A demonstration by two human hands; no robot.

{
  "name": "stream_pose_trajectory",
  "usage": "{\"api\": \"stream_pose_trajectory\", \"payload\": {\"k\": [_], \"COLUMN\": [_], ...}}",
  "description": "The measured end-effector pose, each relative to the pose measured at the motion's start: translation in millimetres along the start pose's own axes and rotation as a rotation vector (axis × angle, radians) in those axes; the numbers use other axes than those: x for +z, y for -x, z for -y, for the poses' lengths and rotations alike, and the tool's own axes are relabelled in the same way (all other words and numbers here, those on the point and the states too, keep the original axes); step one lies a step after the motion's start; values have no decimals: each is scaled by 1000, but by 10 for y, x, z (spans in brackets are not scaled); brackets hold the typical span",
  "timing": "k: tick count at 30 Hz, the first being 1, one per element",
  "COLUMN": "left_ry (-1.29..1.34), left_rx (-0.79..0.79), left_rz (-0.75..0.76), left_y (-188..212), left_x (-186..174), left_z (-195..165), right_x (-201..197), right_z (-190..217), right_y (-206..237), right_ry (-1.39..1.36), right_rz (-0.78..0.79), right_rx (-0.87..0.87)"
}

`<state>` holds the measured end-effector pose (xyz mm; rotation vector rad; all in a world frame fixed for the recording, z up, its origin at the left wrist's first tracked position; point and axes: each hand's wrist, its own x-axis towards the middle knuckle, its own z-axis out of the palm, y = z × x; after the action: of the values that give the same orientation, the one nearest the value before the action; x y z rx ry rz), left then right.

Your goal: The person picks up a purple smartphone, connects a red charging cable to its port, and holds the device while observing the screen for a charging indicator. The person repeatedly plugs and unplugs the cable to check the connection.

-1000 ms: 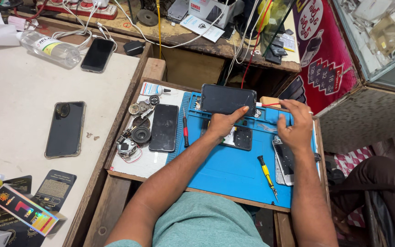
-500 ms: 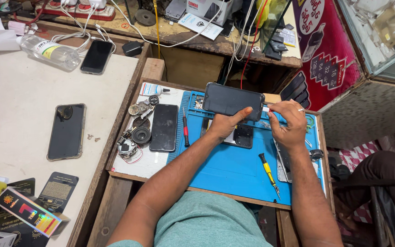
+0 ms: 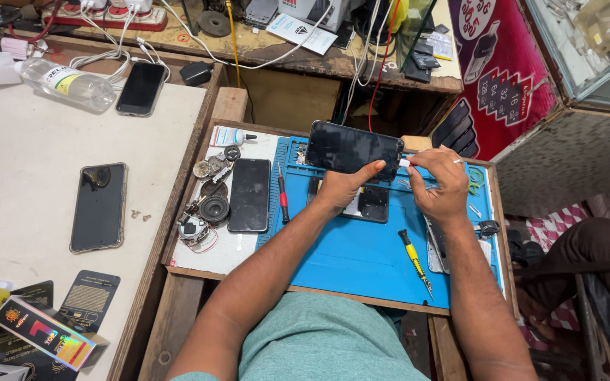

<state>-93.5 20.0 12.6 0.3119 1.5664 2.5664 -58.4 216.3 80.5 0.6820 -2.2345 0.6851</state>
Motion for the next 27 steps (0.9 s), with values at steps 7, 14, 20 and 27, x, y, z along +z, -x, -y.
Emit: {"api": "stream_pose_trajectory", "payload": {"k": [7,14,20,27], "left_ry": [53,81,111,120], "left_rx": [-28,-3,-32,-11], "left_rz": [-12,15,17,39], "left_y": [13,1,14,17], "left_x": [16,5,7,1], "left_z": [13,11,16,31], "right_x": [-3,41,35,41], "right_z": [56,28,-16,-3], "right_y": [14,23,52,60], "right_ry": [8,-42,-34,12], "right_rz": [1,6,9,-27], "right_rx": [19,41,22,-17]}}
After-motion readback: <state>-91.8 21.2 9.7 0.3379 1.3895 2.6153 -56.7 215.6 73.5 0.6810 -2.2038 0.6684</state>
